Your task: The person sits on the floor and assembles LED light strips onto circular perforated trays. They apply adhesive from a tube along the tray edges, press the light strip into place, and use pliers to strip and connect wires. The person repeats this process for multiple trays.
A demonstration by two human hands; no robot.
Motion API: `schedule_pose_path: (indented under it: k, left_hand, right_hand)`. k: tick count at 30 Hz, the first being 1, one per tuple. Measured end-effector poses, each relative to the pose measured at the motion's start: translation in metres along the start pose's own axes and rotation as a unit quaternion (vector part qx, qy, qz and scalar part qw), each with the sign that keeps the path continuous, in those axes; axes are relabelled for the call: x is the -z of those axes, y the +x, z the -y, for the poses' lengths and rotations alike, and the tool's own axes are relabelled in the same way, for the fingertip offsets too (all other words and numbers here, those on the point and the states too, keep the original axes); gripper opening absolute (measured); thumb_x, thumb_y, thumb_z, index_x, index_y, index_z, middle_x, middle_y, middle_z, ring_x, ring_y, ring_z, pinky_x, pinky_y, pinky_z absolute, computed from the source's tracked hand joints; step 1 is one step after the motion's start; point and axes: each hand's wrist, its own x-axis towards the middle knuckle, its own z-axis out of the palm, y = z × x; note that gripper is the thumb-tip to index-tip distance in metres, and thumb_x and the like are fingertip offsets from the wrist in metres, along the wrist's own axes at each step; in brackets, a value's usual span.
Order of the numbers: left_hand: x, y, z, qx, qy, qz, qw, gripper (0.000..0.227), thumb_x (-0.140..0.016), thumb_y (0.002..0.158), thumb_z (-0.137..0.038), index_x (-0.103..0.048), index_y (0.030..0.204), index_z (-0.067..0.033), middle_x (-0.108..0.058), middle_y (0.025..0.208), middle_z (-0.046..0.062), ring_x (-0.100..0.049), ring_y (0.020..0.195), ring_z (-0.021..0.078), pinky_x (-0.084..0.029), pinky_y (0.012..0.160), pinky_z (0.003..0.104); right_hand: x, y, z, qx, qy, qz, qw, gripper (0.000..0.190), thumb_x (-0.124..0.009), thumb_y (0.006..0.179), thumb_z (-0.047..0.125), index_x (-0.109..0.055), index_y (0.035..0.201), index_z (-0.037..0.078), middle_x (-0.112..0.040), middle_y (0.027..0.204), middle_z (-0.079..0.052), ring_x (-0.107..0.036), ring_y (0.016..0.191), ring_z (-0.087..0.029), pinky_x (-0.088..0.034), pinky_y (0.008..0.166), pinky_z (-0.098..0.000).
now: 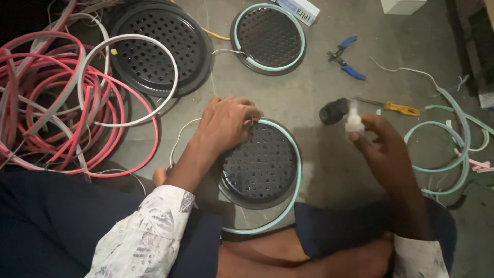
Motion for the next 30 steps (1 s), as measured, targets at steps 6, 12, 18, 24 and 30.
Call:
schedule_pose_path:
  k: [6, 12, 18, 24, 30]
  left_hand:
    - [0.0, -0.002, -0.005, -0.014, 0.054, 0.007, 0.998, 0.023, -0.075, 0.074, -0.015, -0.079, 0.097, -0.0191, -0.073, 0.098, 0.0, -0.069, 0.094, 0.024, -0.043, 0.08, 0.047]
    - [0.002, -0.002, -0.008, -0.003, 0.064, 0.023, 0.998, 0.022, -0.075, 0.075, -0.017, -0.078, 0.097, -0.0195, -0.074, 0.099, -0.001, -0.069, 0.094, 0.0232, -0.043, 0.079, 0.046]
    - [0.001, -0.003, -0.007, -0.003, 0.052, 0.018, 0.998, 0.022, -0.074, 0.077, -0.016, -0.079, 0.097, -0.0202, -0.074, 0.098, -0.001, -0.07, 0.097, 0.0218, -0.043, 0.079, 0.047]
    - [0.001, -0.002, -0.006, -0.002, 0.06, 0.025, 0.998, 0.023, -0.073, 0.078, -0.016, -0.079, 0.099, -0.0215, -0.074, 0.1, -0.002, -0.069, 0.098, 0.0218, -0.043, 0.079, 0.045]
    - [0.001, -0.001, -0.009, 0.007, 0.062, 0.029, 0.998, 0.023, -0.073, 0.078, -0.016, -0.079, 0.1, -0.0221, -0.074, 0.102, -0.001, -0.069, 0.1, 0.0213, -0.043, 0.08, 0.045]
  right_hand:
    - [0.009, -0.003, -0.032, -0.03, -0.026, 0.024, 0.999, 0.032, -0.071, 0.091, 0.014, -0.063, 0.121, 0.004, -0.07, 0.116, -0.008, -0.068, 0.108, -0.018, -0.052, 0.084, -0.034]
    - [-0.005, 0.003, -0.044, -0.053, -0.015, 0.066, 0.996, 0.033, -0.069, 0.09, 0.012, -0.061, 0.121, 0.004, -0.073, 0.113, -0.011, -0.07, 0.107, -0.02, -0.054, 0.091, -0.0347]
    - [-0.003, 0.0, -0.049, -0.057, -0.057, 0.107, 0.991, 0.031, -0.069, 0.089, 0.019, -0.068, 0.116, 0.004, -0.077, 0.103, -0.011, -0.073, 0.098, -0.021, -0.054, 0.086, -0.0363]
    - [0.012, -0.001, -0.038, -0.251, -0.324, 0.34, 0.846, 0.04, -0.066, 0.098, 0.038, -0.08, 0.109, 0.002, -0.083, 0.097, -0.016, -0.079, 0.086, -0.027, -0.06, 0.082, -0.0396]
    - [-0.033, 0.0, 0.024, 0.017, -0.098, 0.252, 0.963, 0.036, -0.063, 0.095, 0.034, -0.067, 0.123, 0.011, -0.076, 0.105, -0.011, -0.074, 0.09, -0.021, -0.059, 0.079, -0.0371]
